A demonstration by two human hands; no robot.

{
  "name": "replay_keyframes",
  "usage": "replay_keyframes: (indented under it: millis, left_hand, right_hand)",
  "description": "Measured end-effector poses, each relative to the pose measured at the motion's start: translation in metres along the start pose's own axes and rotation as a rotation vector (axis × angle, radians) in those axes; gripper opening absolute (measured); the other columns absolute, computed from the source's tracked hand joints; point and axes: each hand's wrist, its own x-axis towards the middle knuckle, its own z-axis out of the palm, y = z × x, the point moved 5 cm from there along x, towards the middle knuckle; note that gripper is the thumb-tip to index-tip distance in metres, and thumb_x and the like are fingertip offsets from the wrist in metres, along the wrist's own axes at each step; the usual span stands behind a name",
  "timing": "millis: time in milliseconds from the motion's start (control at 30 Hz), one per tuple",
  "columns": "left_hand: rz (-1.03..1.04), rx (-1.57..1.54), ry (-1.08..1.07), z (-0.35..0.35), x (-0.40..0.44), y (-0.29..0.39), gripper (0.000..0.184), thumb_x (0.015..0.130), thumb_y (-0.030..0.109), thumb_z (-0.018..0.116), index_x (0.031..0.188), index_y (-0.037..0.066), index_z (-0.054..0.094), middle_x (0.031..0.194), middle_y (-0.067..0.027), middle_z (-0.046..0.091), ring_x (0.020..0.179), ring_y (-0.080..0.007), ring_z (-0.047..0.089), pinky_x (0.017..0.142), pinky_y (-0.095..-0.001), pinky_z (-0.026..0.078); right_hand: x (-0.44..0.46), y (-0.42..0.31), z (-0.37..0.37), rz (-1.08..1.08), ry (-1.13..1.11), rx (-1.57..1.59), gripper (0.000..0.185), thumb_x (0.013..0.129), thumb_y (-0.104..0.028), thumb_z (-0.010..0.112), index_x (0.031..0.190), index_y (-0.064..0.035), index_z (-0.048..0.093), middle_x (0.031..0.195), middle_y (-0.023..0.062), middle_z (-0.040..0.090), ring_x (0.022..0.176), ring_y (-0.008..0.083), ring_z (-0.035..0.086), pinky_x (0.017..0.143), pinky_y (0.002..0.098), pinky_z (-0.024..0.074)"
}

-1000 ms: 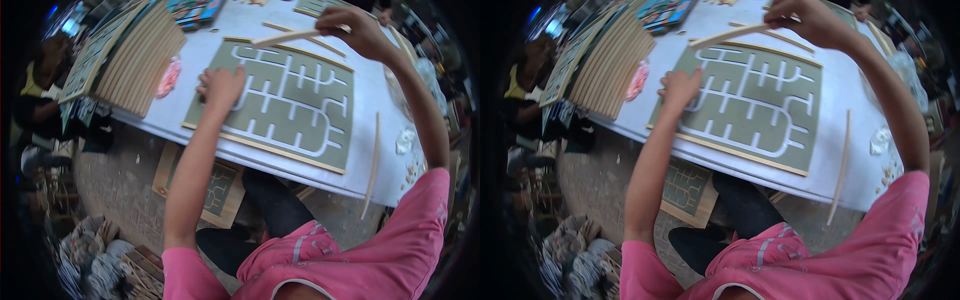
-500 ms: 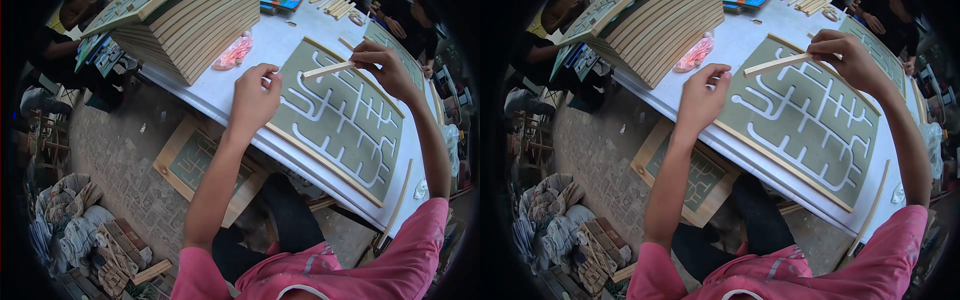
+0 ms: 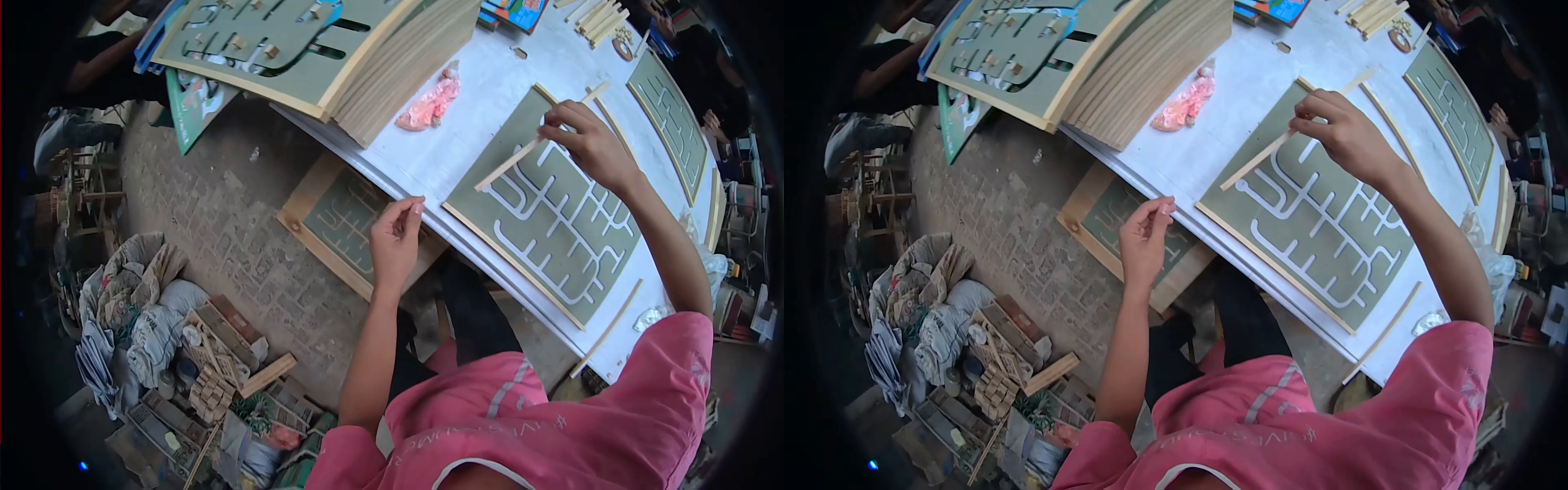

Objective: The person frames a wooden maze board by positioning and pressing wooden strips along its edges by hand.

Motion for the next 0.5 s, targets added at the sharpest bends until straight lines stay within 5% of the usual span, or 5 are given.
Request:
replay_keyframes:
  millis: [500]
  left_hand:
    - [-0.108, 0.071, 0.101, 0.022, 0.003, -0.009, 0.015, 0.089, 0.004, 0.067, 0.103, 0.000, 0.070, 0.093, -0.0039, 0.063, 0.073, -0.0075, 0.052, 0.065, -0.0219, 0.044]
  right_hand:
    - [0.033, 0.015, 0.061, -0.178, -0.076, 0.140, 0.027, 0.075, 0.000, 0.064, 0.101, 0.0030, 0.070, 0.102, 0.0135, 0.059, 0.104, 0.0293, 0.058, 0.085, 0.0374, 0.0523]
